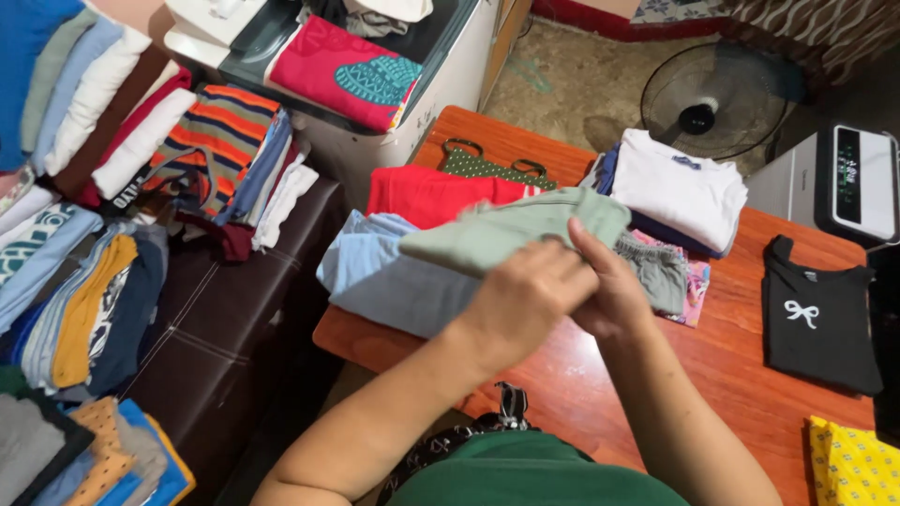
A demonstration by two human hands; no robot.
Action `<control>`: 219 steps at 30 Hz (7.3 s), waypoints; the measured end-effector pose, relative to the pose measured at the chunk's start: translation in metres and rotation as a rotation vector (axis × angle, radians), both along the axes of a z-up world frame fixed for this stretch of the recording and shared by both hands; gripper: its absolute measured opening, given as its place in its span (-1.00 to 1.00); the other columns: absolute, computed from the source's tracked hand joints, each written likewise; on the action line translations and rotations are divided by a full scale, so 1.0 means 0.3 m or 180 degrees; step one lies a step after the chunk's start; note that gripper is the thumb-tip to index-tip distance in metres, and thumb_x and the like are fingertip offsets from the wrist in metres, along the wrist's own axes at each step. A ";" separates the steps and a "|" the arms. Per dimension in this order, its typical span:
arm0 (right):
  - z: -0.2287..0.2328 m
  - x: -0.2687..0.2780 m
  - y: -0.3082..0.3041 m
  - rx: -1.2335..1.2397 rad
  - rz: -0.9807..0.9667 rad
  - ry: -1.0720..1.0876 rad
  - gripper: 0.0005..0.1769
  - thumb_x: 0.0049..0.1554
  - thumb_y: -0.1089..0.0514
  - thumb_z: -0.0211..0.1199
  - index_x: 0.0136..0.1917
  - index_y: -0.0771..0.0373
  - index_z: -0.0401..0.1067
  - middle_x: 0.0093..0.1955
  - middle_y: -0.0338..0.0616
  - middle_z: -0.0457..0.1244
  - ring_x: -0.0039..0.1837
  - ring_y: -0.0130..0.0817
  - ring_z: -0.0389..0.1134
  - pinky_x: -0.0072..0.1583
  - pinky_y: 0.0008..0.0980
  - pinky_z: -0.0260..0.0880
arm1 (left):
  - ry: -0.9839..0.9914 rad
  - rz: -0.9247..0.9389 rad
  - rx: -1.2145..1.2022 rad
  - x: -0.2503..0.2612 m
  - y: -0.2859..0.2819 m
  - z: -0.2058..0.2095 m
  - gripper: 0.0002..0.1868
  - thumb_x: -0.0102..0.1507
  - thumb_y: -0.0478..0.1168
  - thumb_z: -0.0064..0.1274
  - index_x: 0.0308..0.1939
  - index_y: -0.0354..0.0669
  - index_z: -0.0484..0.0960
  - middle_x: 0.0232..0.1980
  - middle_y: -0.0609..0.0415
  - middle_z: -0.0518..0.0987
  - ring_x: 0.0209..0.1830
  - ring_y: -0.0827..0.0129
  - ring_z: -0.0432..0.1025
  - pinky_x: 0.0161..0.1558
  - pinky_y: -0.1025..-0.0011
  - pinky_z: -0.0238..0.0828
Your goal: The person folds various clothing items on a wooden table and places them into drawers. They handle shirts, shorts, and other garments, folding them neatly and organizing them into a white drawer unit with teddy bear stickers.
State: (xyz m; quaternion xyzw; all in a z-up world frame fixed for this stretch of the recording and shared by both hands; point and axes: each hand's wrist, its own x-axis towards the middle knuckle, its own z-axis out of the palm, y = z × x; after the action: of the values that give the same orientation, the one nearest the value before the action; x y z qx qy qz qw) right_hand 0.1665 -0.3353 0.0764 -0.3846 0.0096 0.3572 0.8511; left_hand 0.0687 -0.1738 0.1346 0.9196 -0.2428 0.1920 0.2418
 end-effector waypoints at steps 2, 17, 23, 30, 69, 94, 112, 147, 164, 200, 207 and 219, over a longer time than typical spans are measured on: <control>-0.016 0.061 -0.045 -0.0327 -0.0267 -0.0220 -0.68 0.40 0.07 0.23 0.28 0.32 0.35 0.17 -0.02 0.32 0.17 -0.19 0.39 0.19 -0.17 0.45 | -0.0656 -0.0152 -0.0156 0.031 -0.018 -0.033 -0.77 0.29 -0.26 0.13 0.03 -0.17 0.63 0.24 -0.07 0.62 0.35 0.13 0.46 0.42 0.21 0.34; -0.119 0.963 0.074 -0.1911 -0.0642 -0.1305 -0.67 0.27 0.18 0.20 0.28 0.31 0.40 0.12 -0.06 0.37 0.09 -0.15 0.46 0.07 -0.08 0.55 | 0.0899 0.2202 -0.0385 0.234 0.261 -0.503 -0.31 0.27 0.21 -0.01 0.44 0.11 0.40 0.60 -0.22 0.02 0.60 -0.27 -0.21 0.42 -0.34 -0.32; -0.483 1.041 0.211 -0.0757 -0.0173 -0.0550 -0.50 0.20 0.05 0.23 0.37 0.19 0.32 0.26 -0.06 0.35 0.30 -0.04 0.37 0.26 0.11 0.44 | 0.0439 0.2208 -0.0590 0.204 0.262 -0.521 -0.41 0.31 0.10 -0.04 0.39 0.03 0.47 0.60 -0.18 0.16 0.62 -0.20 -0.07 0.46 -0.27 -0.25; -0.924 0.881 0.123 -0.1459 0.0092 0.0325 -0.48 0.17 0.11 0.27 0.35 0.34 0.35 0.25 0.05 0.36 0.22 -0.10 0.42 0.22 -0.02 0.49 | 0.0363 0.2212 -0.0555 0.214 0.261 -0.513 -0.41 0.31 0.09 -0.04 0.39 0.01 0.47 0.60 -0.19 0.16 0.61 -0.21 -0.07 0.44 -0.26 -0.24; -0.150 0.057 0.329 -0.3454 -0.0063 -0.4578 -0.47 0.02 0.07 0.50 0.20 0.25 0.44 0.09 0.06 0.31 0.15 -0.04 0.35 0.14 -0.13 0.39 | -0.0273 0.4117 -0.2018 -0.146 0.646 -0.993 -0.32 0.09 -0.42 0.26 0.28 -0.33 0.39 0.10 -0.26 0.40 0.03 -0.02 0.39 0.09 0.18 0.37; -0.026 -0.100 0.205 0.0456 0.0679 -0.1485 -0.15 0.11 -0.22 0.23 0.53 0.14 0.08 0.41 -0.09 0.20 0.36 -0.24 0.29 0.22 -0.19 0.42 | -0.0730 0.0838 -0.1648 -0.081 0.210 -0.128 -0.59 0.05 -0.41 0.07 0.01 -0.27 0.53 0.39 -0.26 0.43 0.48 -0.14 0.28 0.45 -0.02 0.32; -0.206 0.027 -0.281 -0.1667 -0.0437 -0.0249 -0.52 -0.06 0.33 0.26 0.18 0.31 0.45 -0.02 -0.09 0.37 0.02 -0.20 0.40 0.07 -0.23 0.42 | -0.0208 -0.0780 -0.0523 -0.028 0.003 -0.203 -0.53 0.08 0.15 0.14 -0.12 -0.08 0.53 0.37 -0.07 0.47 0.44 -0.20 0.28 0.27 -0.28 0.08; -0.649 -0.167 -0.917 -0.2393 -0.0380 0.0542 -0.32 -0.09 0.21 0.35 0.33 0.33 0.42 0.12 -0.01 0.40 0.07 -0.23 0.47 0.09 -0.20 0.52 | 0.4620 0.0416 -0.4399 0.118 -0.220 -1.017 -0.52 0.13 -0.42 0.19 0.16 -0.34 0.59 0.06 -0.10 0.67 0.03 0.15 0.58 0.08 0.18 0.55; -0.643 -0.097 -0.817 -0.3178 -0.0412 0.0384 -0.36 -0.06 0.39 0.33 0.32 0.32 0.35 0.06 0.05 0.38 -0.01 -0.18 0.46 -0.02 -0.17 0.51 | 0.3886 0.0749 -0.2963 0.065 -0.228 -0.946 -0.33 -0.04 -0.35 0.35 0.15 -0.33 0.51 0.05 -0.14 0.66 0.03 0.18 0.59 0.05 0.30 0.55; 0.145 1.054 0.057 -0.1260 -0.0498 -0.1793 -0.61 0.04 0.34 0.28 0.17 0.27 0.51 0.03 -0.09 0.43 0.01 -0.25 0.52 0.08 -0.15 0.60 | -0.0134 0.3082 -0.1467 0.038 0.497 -0.647 -0.36 0.14 -0.26 0.29 0.30 -0.16 0.45 0.26 -0.17 0.39 0.31 -0.10 0.27 0.32 0.06 0.24; -0.441 1.253 0.078 -0.2017 -0.0397 -0.0294 -0.58 0.08 0.12 0.35 0.19 0.29 0.47 0.01 -0.04 0.40 -0.02 -0.11 0.47 0.01 0.02 0.55 | 0.0719 0.3869 -0.1300 -0.151 0.572 -0.871 -0.14 0.08 -0.14 0.35 0.41 -0.18 0.32 0.40 -0.33 0.28 0.36 -0.25 0.22 0.28 -0.04 0.21; -0.638 0.994 0.044 -0.4534 -0.1434 -0.3263 -0.34 0.02 0.15 0.50 0.29 0.41 0.32 0.06 0.16 0.32 0.01 -0.08 0.37 0.02 -0.26 0.38 | 0.2698 0.3509 -0.2554 -0.112 0.664 -0.923 -0.25 0.09 0.00 0.37 0.26 -0.33 0.53 0.10 -0.26 0.63 0.06 -0.01 0.51 0.10 0.16 0.45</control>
State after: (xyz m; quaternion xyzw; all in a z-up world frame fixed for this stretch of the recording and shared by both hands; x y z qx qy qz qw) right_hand 0.4646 -0.3220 -0.1150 -0.9210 -0.0768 -0.1233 0.3614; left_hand 0.0351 0.0253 -0.1424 0.7449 0.4463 -0.0091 0.4959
